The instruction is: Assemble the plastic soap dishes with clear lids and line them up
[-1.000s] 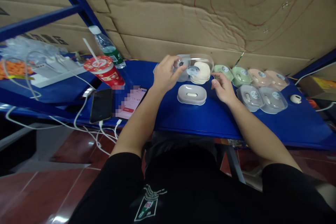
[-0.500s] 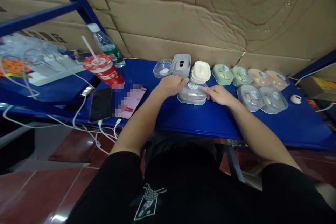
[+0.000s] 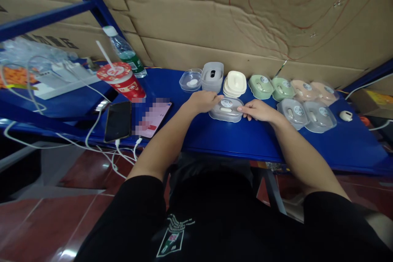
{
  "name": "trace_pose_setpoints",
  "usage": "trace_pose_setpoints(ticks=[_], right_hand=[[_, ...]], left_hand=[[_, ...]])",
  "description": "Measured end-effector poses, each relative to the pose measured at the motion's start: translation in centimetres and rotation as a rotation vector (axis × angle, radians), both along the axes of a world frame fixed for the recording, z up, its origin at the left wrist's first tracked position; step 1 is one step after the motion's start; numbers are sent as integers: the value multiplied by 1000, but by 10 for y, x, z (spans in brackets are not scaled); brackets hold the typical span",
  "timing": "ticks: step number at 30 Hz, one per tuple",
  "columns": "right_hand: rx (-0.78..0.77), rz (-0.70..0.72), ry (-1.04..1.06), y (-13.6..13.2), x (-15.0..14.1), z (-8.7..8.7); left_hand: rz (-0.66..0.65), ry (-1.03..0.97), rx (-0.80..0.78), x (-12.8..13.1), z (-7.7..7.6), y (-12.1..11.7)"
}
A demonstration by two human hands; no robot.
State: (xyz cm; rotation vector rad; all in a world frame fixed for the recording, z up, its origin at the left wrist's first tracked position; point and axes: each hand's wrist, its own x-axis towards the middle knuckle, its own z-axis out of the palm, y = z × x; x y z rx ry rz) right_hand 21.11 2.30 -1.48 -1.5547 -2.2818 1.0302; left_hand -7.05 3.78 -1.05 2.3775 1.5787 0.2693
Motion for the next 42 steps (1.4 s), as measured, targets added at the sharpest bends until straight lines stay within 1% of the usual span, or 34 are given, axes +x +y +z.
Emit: trace_pose_setpoints(ticks=[1,3,5,7,8,9,11,13,14,16,18,20,21,24,27,30,33,35,38,42], right_hand=[[42,-28,-15,0,1,1],[203,-125,-57,1,5,2],[417,-278,-111,3,13,6],[598,-436,-138,4,20,10],[666,-494,-128,3,22,12],[720,-529,-97,1,22,14],[786,-528,9,-7,16,16],[795,-454,137,-19,1,16],[767,-399,191,-27,-8,16],[674,-258,285,-42,-27,13],[583,-102,314,-52,-43,8],[525,-12,286,-55,-51,4],[505,-1,252,-54,-53,3],[475,-76,85,-44,-48,1],[476,-199,-115,-32,-34,2],[468,-282,-281,-19,-18,2],[459,-332,-391,-9,-5,-2],[467,-345,-421,-5,0,-6],[521,-339,-375,-2,2,-9],[523,-326,-237,-3,-2,-11]], left_hand=[[7,1,-1,0,1,0],[10,-13,-50,2,4,-1],[-36,-91,-210,7,7,-4],[-146,-218,-414,14,8,-9],[-214,-278,-487,18,8,-11],[-280,-328,-529,21,6,-13],[-371,-388,-522,28,2,-16],[-380,-404,-419,31,-5,-15],[-356,-397,-331,32,-10,-14],[-275,-362,-102,33,-19,-8],[-221,-321,93,34,-29,0],[-228,-285,177,38,-38,8],[-248,-263,186,40,-41,12],[-291,-199,195,49,-47,21],[-281,-182,225,51,-47,21],[-225,-163,246,47,-43,18],[-156,-125,251,43,-40,15],[-128,-122,254,43,-37,14],[-118,-151,259,42,-31,10],[-194,-235,258,27,-12,3]])
